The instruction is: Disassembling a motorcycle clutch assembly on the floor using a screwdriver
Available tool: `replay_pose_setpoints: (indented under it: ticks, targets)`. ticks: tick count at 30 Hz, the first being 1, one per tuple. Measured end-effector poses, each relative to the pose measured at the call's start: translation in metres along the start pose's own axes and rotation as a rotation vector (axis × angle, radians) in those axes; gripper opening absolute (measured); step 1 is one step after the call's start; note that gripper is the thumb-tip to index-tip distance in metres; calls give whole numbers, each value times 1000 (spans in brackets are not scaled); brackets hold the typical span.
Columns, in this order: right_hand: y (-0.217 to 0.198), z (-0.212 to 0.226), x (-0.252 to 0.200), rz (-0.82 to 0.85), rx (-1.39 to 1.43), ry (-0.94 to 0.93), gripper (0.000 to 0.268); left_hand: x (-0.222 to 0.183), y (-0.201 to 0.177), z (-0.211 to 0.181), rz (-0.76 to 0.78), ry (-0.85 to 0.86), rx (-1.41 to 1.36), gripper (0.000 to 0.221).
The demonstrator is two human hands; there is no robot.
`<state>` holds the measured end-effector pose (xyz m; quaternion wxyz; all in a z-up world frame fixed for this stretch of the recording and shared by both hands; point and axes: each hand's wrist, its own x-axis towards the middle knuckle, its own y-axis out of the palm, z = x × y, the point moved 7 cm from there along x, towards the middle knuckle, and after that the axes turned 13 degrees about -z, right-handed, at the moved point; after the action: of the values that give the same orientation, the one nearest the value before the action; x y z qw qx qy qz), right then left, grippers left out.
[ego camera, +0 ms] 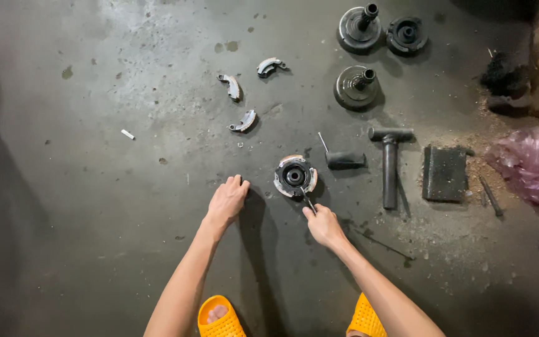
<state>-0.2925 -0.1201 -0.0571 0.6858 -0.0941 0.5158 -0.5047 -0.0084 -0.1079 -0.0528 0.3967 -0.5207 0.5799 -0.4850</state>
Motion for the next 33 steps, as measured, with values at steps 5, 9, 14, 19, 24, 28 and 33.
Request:
replay_pose_setpoints:
  ticks: [5,9,14,19,24,28,33]
  targets:
    - [-10,14,-11,13,-20,-3,41,-4,-5,16,-38,-436,-326,22]
    - [-23,30,-26,26,-9,23,41,-13,-20,20,-120,-1046,-891,21]
    - [-15,18,-15,27,-14,29,40,-3,-37,-4,-162,-1045,-1019,28]
    - [-16,19,-17,22,-15,35,39,4,-54,-37,-245,-1068,-1205,31]
    - [-11,12,-11,9,10,37,39,-11,-19,-42,-246,-1269,-1332,17]
    - [-9,8,-9,25,-12,36,41,-21,6,-50,-295,-1447,-1523,32]
    - [-10,10,-13,33,-19,53,41,-26,15,-53,-242,-1487,-1633,26]
